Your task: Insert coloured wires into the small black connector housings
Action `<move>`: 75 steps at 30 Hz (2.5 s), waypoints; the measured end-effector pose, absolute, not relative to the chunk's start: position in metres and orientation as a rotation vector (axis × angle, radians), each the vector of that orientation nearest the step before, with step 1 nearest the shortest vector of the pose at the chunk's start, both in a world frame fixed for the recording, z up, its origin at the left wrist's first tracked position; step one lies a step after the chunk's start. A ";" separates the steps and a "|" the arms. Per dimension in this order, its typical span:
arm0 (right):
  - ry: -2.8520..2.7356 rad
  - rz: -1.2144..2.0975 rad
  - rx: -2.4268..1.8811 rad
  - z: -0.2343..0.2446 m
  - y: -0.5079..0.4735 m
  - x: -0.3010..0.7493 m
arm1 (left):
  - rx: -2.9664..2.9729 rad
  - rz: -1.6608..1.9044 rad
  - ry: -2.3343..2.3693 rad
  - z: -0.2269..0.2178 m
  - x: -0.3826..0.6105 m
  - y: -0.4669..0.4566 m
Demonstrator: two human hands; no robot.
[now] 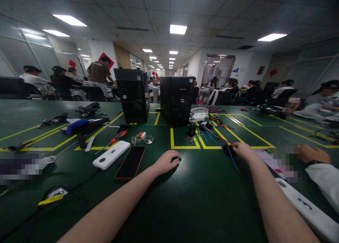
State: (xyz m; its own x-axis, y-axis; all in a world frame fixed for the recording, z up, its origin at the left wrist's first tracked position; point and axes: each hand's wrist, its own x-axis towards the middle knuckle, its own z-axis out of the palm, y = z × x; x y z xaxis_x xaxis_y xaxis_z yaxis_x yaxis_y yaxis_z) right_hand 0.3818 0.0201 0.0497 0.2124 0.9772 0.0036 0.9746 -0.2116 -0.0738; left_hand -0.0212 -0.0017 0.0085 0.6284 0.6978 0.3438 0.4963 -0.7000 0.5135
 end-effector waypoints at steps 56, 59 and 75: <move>-2.439 0.248 -1.626 0.059 -0.024 0.187 | 2.215 1.060 1.085 0.012 -0.019 -0.002; -2.431 0.276 -1.612 0.059 -0.025 0.190 | 2.159 1.241 1.216 0.017 -0.022 -0.005; -2.469 0.203 -1.337 0.047 -0.022 0.191 | 1.738 0.869 0.802 0.008 -0.012 -0.006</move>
